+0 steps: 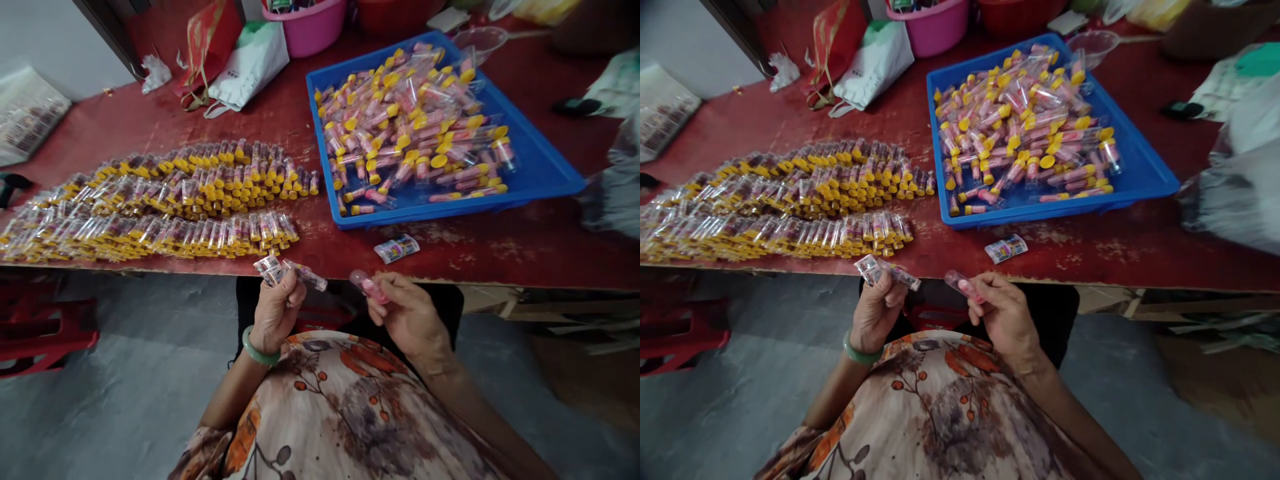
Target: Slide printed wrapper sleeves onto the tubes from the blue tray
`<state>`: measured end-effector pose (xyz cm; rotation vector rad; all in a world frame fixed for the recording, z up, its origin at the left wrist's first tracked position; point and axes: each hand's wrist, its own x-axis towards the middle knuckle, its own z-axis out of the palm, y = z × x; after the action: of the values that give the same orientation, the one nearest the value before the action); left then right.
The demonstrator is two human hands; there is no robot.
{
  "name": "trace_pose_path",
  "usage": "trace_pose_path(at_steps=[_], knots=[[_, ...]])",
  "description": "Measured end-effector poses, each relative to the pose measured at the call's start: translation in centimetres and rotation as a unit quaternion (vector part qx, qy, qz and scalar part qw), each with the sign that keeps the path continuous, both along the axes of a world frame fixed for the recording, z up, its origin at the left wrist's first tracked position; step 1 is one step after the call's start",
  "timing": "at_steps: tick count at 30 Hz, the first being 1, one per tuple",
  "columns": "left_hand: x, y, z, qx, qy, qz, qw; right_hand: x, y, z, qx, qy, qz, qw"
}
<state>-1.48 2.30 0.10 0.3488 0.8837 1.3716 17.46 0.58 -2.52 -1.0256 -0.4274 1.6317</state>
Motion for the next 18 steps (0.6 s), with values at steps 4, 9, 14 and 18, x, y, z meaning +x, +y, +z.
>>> trace_pose_path(at_steps=[4, 9, 14, 18], knots=[[-0.1, -0.3, -0.1, -0.009, -0.027, -0.078, 0.997, 0.9, -0.1, 0.5, 0.028, -0.017, 0.033, 0.999], [0.2, -0.7, -0.2, 0.007, -0.026, -0.159, 0.987, -0.6, -0.8, 2.2, 0.094, -0.178, 0.138, 0.97], [0.3, -0.9, -0.3, -0.005, -0.001, -0.159, 0.987, -2.0, -1.2, 2.9, 0.234, -0.355, 0.122, 0.897], [0.3, -0.8, -0.7, 0.001, 0.018, -0.162, 0.987, -2.2, -1.5, 2.2, 0.37, -0.496, 0.032, 0.785]])
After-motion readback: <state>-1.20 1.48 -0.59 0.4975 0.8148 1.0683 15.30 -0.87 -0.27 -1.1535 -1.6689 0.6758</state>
